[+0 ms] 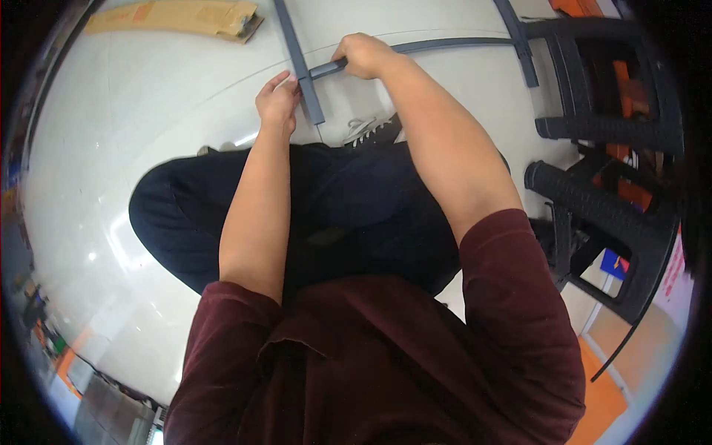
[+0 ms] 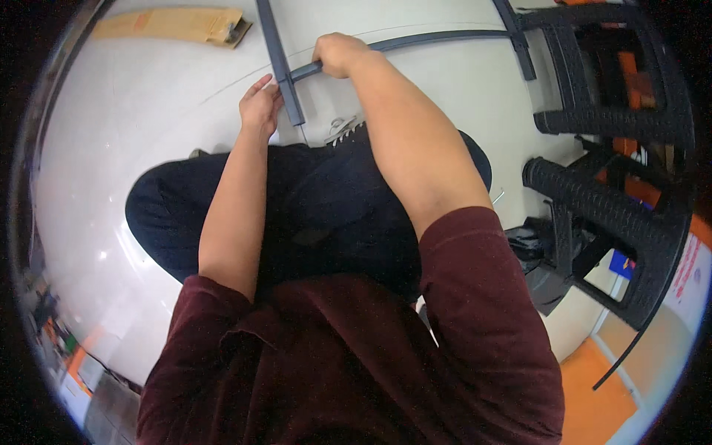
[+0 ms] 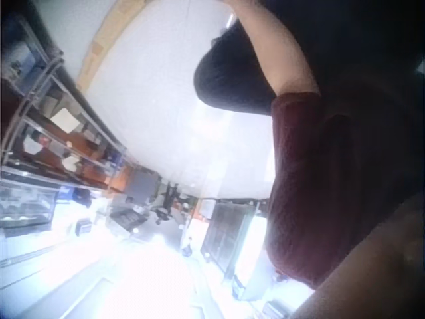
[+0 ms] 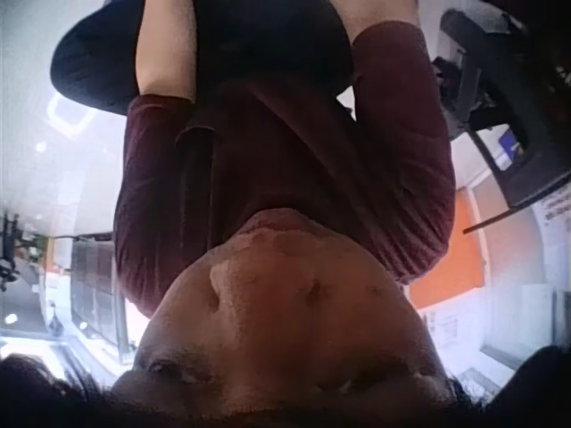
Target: The person assembles a black frame by inserting and tightening screws with an Allen key, joining multiple metal segments while seated on the floor.
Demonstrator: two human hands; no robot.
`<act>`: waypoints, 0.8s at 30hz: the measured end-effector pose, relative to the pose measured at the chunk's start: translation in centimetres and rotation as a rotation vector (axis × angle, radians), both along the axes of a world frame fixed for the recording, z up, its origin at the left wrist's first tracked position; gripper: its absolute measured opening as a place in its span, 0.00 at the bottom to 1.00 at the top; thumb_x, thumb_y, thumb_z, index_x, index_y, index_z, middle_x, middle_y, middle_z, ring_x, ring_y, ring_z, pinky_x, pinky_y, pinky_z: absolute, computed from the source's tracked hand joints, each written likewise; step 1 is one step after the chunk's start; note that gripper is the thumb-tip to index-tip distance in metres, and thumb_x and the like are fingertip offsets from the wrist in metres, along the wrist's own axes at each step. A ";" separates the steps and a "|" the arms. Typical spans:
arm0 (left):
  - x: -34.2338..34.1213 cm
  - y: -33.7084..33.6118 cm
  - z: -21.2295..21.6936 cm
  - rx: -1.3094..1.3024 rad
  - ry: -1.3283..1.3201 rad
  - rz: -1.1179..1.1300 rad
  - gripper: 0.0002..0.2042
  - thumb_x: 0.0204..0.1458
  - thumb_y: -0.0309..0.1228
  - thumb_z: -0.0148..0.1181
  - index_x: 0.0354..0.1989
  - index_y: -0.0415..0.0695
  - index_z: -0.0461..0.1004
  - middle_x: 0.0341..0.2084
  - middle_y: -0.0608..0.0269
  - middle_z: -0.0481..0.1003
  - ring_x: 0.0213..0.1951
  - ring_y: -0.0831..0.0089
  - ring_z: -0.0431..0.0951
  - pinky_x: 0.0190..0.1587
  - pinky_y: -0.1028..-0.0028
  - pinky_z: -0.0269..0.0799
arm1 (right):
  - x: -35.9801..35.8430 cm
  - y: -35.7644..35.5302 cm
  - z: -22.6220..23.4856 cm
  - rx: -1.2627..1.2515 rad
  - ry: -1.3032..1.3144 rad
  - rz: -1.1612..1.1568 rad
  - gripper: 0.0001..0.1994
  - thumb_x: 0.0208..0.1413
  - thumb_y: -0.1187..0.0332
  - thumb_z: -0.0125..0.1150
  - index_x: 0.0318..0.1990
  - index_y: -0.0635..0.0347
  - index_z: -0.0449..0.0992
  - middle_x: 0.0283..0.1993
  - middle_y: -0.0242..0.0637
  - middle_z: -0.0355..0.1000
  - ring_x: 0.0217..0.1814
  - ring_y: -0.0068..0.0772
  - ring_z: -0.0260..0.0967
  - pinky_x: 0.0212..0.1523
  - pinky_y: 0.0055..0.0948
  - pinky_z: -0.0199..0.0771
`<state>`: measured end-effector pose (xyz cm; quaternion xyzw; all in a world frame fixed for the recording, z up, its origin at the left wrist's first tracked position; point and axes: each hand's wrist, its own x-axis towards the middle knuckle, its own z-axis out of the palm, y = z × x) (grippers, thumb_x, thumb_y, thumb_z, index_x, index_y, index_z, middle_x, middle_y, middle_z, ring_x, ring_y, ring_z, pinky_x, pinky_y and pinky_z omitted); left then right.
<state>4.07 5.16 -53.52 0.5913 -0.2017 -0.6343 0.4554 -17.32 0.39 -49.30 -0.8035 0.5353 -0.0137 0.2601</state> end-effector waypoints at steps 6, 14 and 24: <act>-0.5 0.0 0.2 -0.053 -0.002 0.078 0.23 0.51 0.12 0.62 0.58 0.31 0.71 0.48 0.48 0.78 0.44 0.66 0.81 0.44 0.72 0.78 | -0.4 -0.2 -0.6 -0.050 0.044 0.004 0.22 0.43 0.78 0.59 0.47 0.50 0.86 0.45 0.45 0.81 0.50 0.49 0.78 0.53 0.42 0.77; -0.4 -0.1 -1.1 0.199 -0.068 0.064 0.12 0.59 0.34 0.68 0.35 0.35 0.80 0.30 0.57 0.79 0.29 0.71 0.77 0.32 0.73 0.71 | 0.6 0.0 -0.4 -0.018 0.015 0.008 0.20 0.44 0.76 0.63 0.47 0.54 0.85 0.45 0.48 0.81 0.49 0.50 0.78 0.54 0.40 0.77; -1.1 0.5 -0.2 -0.075 -0.021 0.104 0.13 0.59 0.27 0.65 0.48 0.32 0.79 0.38 0.57 0.81 0.38 0.71 0.81 0.43 0.74 0.77 | 0.6 0.3 0.0 0.008 0.079 0.021 0.19 0.45 0.76 0.63 0.46 0.54 0.86 0.45 0.47 0.81 0.50 0.49 0.79 0.55 0.40 0.78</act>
